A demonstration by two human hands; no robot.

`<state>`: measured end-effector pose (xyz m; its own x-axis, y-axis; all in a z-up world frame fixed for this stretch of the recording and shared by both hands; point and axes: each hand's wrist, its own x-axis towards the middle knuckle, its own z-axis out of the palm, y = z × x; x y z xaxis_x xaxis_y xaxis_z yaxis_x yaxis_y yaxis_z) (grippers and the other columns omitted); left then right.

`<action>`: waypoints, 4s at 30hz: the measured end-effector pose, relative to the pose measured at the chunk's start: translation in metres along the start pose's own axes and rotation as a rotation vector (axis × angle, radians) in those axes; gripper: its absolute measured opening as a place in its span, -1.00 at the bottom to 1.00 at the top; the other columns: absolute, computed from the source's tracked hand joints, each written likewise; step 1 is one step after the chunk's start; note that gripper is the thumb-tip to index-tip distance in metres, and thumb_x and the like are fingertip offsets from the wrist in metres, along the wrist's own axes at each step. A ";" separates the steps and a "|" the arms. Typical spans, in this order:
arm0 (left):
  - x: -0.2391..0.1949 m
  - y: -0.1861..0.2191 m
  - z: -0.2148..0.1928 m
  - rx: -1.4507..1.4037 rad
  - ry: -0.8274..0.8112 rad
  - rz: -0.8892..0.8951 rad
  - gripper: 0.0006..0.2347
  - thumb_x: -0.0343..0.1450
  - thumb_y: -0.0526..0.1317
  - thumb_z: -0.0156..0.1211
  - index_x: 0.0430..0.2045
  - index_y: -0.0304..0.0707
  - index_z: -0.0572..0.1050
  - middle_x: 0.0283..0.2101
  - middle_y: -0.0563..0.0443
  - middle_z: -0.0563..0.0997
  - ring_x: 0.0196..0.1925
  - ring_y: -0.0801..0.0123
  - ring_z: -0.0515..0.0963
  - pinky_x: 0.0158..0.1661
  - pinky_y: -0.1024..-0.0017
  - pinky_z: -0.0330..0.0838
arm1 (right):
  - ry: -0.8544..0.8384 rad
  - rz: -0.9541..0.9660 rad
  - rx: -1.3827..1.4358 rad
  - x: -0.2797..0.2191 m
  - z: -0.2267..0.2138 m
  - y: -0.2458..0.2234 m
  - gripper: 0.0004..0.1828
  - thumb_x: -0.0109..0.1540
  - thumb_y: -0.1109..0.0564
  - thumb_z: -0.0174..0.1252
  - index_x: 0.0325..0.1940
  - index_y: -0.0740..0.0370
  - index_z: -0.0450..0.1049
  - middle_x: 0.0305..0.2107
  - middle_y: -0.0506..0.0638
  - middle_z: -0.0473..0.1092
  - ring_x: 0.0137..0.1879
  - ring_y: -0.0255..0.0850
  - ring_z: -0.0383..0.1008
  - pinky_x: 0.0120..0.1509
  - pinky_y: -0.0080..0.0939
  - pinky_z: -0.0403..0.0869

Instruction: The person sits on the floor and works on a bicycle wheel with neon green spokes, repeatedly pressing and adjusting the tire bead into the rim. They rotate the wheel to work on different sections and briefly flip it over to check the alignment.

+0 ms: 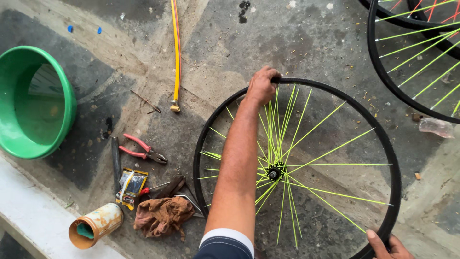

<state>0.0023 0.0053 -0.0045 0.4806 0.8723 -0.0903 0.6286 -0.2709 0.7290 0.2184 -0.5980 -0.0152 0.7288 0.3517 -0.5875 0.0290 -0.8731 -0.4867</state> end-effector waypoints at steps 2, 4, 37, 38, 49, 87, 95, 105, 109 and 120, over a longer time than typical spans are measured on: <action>0.002 -0.003 0.002 0.041 -0.005 0.009 -0.76 0.30 -0.44 0.22 -0.22 -0.14 0.63 -0.14 -0.04 0.60 -0.01 0.08 0.60 -0.01 0.23 0.48 | 0.032 -0.132 0.018 0.000 0.003 -0.001 -0.58 0.22 -0.10 0.41 -0.13 0.34 0.64 -0.63 0.00 0.49 -0.47 -0.34 0.42 -0.31 -0.34 0.39; 0.001 -0.004 0.006 0.064 -0.003 0.038 -0.76 0.30 -0.44 0.20 -0.22 -0.14 0.62 -0.13 -0.04 0.60 0.00 0.06 0.59 -0.02 0.22 0.48 | -0.001 -0.020 0.059 -0.001 0.002 0.000 -0.56 0.19 -0.09 0.39 -0.01 0.27 0.65 -0.63 0.04 0.46 -0.56 -0.29 0.35 -0.40 -0.29 0.34; -0.320 0.128 0.019 -0.200 0.891 -0.380 -0.83 0.44 -0.19 0.14 -0.25 -0.28 0.57 -0.21 -0.19 0.65 -0.14 -0.06 0.63 -0.10 0.12 0.48 | 0.048 -0.364 -0.043 -0.019 -0.012 -0.086 -0.21 0.40 -0.46 0.11 -0.18 0.43 0.55 -0.37 0.19 0.44 -0.18 0.00 0.43 -0.01 0.07 0.36; -0.350 0.130 0.034 -0.163 0.820 -0.423 -0.82 0.48 -0.16 0.12 -0.24 -0.29 0.56 -0.21 -0.21 0.63 -0.14 -0.11 0.62 -0.12 0.08 0.46 | 0.070 -0.383 -0.082 -0.021 -0.016 -0.077 -0.21 0.40 -0.46 0.14 -0.19 0.44 0.54 -0.40 0.18 0.42 -0.21 0.02 0.42 -0.03 0.09 0.36; -0.432 0.110 0.142 0.055 0.249 -0.478 -0.21 0.24 0.04 0.45 0.25 -0.45 0.15 0.29 -0.43 0.28 0.33 -0.24 0.24 0.24 0.06 0.13 | -0.376 -0.072 0.289 -0.050 -0.010 -0.079 -0.57 0.24 -0.20 0.30 -0.49 0.11 0.38 -0.67 -0.12 0.21 -0.63 -0.32 0.15 -0.59 -0.24 0.12; -0.384 0.108 0.083 0.373 0.566 -0.317 -0.79 0.35 -0.15 0.19 -0.24 -0.22 0.51 -0.15 -0.16 0.56 -0.05 -0.02 0.54 -0.04 0.04 0.40 | -0.283 0.034 0.276 -0.008 0.005 -0.089 -0.38 0.34 -0.41 0.11 -0.49 0.11 0.23 -0.68 -0.07 0.14 -0.65 -0.22 0.08 -0.59 -0.14 0.05; -0.427 0.055 0.063 0.660 0.410 -0.474 -0.87 0.41 -0.21 0.08 -0.28 -0.13 0.56 -0.17 -0.07 0.59 -0.05 0.02 0.56 -0.06 0.06 0.41 | -0.230 -0.013 0.240 0.007 0.008 -0.069 -0.47 0.28 -0.27 0.26 -0.27 0.30 0.52 -0.56 -0.02 0.35 -0.57 -0.23 0.22 -0.55 -0.06 0.19; -0.410 0.151 0.072 0.161 0.123 -0.769 -0.76 0.40 -0.21 0.06 -0.10 -0.26 0.50 -0.01 -0.33 0.61 0.05 -0.22 0.59 0.00 0.01 0.47 | -0.117 -0.377 -0.410 -0.017 -0.003 -0.063 -0.36 0.27 -0.38 0.18 -0.17 0.29 0.68 -0.17 0.33 0.55 0.03 0.23 0.55 0.10 0.16 0.45; -0.402 0.162 0.074 -0.038 0.125 -0.824 -0.75 0.42 -0.18 0.03 -0.10 -0.23 0.56 0.00 -0.32 0.60 0.07 -0.21 0.57 0.02 -0.05 0.45 | -0.263 -0.422 -0.248 -0.033 0.005 -0.068 -0.33 0.28 -0.42 0.10 -0.24 0.27 0.67 -0.26 0.28 0.58 -0.03 0.15 0.60 0.08 0.11 0.47; -0.359 0.135 0.079 -0.365 -0.168 -0.696 -0.85 0.40 -0.34 0.07 -0.39 -0.39 0.61 -0.22 -0.29 0.73 -0.22 -0.01 0.74 -0.27 0.09 0.50 | 0.051 -0.434 -0.237 -0.008 -0.017 -0.057 -0.43 0.20 -0.32 0.36 -0.22 0.29 0.55 -0.46 0.13 0.39 -0.36 0.03 0.41 -0.31 0.11 0.32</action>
<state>-0.0378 -0.3766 0.0727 0.1558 0.7114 -0.6853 0.5920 0.4881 0.6413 0.2229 -0.5567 0.0285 0.6471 0.6884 -0.3278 0.4880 -0.7043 -0.5156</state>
